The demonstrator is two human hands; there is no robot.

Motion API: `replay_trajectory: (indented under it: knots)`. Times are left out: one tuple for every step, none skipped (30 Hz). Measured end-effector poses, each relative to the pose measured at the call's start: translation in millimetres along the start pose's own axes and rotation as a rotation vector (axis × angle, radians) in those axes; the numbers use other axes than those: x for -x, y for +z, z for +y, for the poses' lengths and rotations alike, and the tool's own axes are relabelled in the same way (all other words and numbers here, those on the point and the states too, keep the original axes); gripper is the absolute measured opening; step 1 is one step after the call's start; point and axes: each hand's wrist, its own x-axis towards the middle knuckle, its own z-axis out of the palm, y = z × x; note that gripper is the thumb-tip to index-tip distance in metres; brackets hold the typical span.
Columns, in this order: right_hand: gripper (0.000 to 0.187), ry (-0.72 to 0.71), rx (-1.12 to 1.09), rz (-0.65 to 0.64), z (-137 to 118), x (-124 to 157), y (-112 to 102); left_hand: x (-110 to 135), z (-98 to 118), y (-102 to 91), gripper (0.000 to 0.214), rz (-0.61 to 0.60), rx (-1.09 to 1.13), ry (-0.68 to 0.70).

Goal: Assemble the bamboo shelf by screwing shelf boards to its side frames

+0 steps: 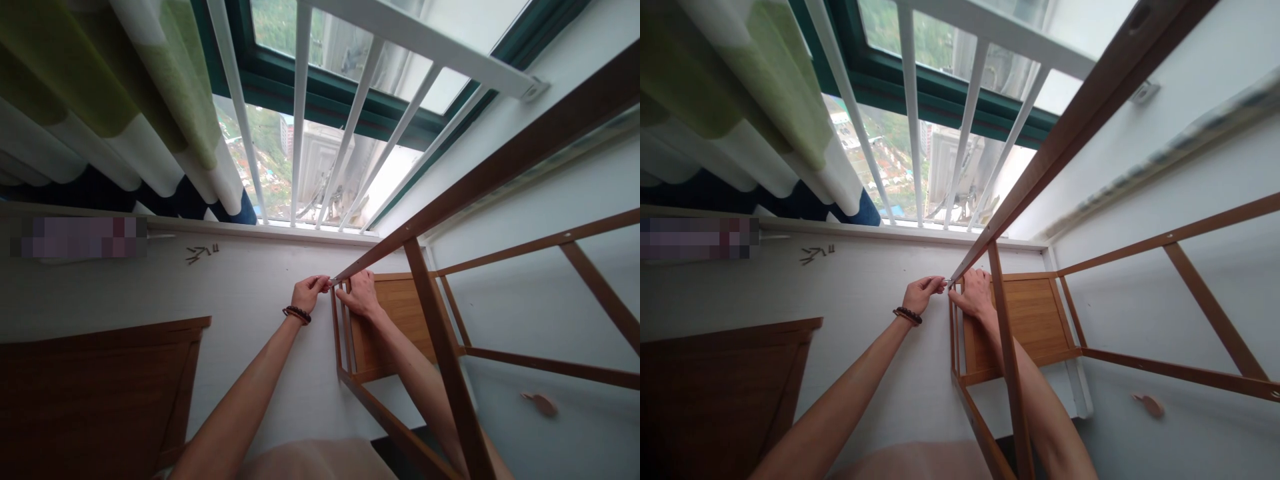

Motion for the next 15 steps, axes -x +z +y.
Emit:
replay_trajectory:
  knots:
    - [0.024, 0.002, 0.004, 0.002, 0.1, -0.1, 0.2, -0.5, 0.2, 0.6, 0.041, -0.01, 0.035, -0.031]
    - [0.024, 0.003, 0.008, 0.003, 0.3, -0.3, 0.5, -1.0, 0.6, 1.0, 0.041, -0.016, 0.064, -0.061]
    - [0.024, 0.004, 0.012, 0.002, 0.5, -0.4, 0.8, -1.5, 1.4, 1.2, 0.042, -0.02, 0.082, -0.086]
    - [0.024, 0.005, 0.014, 0.0, 0.8, -0.5, 1.0, -1.9, 2.4, 1.2, 0.041, -0.022, 0.087, -0.104]
    - [0.024, 0.005, 0.016, -0.001, 0.9, -0.5, 1.2, -2.3, 3.5, 1.0, 0.041, -0.026, 0.081, -0.112]
    - [0.025, 0.004, 0.016, -0.002, 1.0, -0.5, 1.3, -2.4, 4.6, 0.8, 0.04, -0.032, 0.071, -0.114]
    - [0.025, 0.004, 0.016, -0.003, 1.0, -0.4, 1.4, -2.4, 5.5, 0.5, 0.038, -0.039, 0.066, -0.11]
    - [0.025, 0.003, 0.016, -0.002, 0.9, -0.2, 1.3, -2.2, 6.1, 0.3, 0.037, -0.048, 0.073, -0.109]
    - [0.025, 0.002, 0.016, 0.0, 0.7, -0.1, 1.1, -1.6, 6.4, 0.1, 0.037, -0.06, 0.098, -0.114]
    - [0.025, 0.001, 0.014, 0.003, 0.4, 0.0, 0.8, -0.8, 6.3, -0.1, 0.036, -0.072, 0.14, -0.126]
    - [0.024, -0.001, 0.01, 0.005, 0.1, 0.1, 0.4, 0.3, 6.0, -0.4, 0.035, -0.088, 0.196, -0.147]
    - [0.024, -0.002, 0.005, 0.007, -0.3, 0.2, 0.0, 1.4, 5.7, -0.8, 0.034, -0.106, 0.257, -0.171]
    - [0.024, -0.003, 0.0, 0.009, -0.6, 0.1, -0.4, 2.6, 5.5, -1.3, 0.033, -0.128, 0.315, -0.193]
    - [0.024, -0.003, -0.005, 0.01, -0.9, 0.1, -0.7, 3.6, 5.8, -2.0, 0.031, -0.15, 0.365, -0.21]
    - [0.024, -0.002, -0.009, 0.012, -1.1, -0.1, -0.9, 4.3, 6.6, -2.9, 0.031, -0.17, 0.407, -0.223]
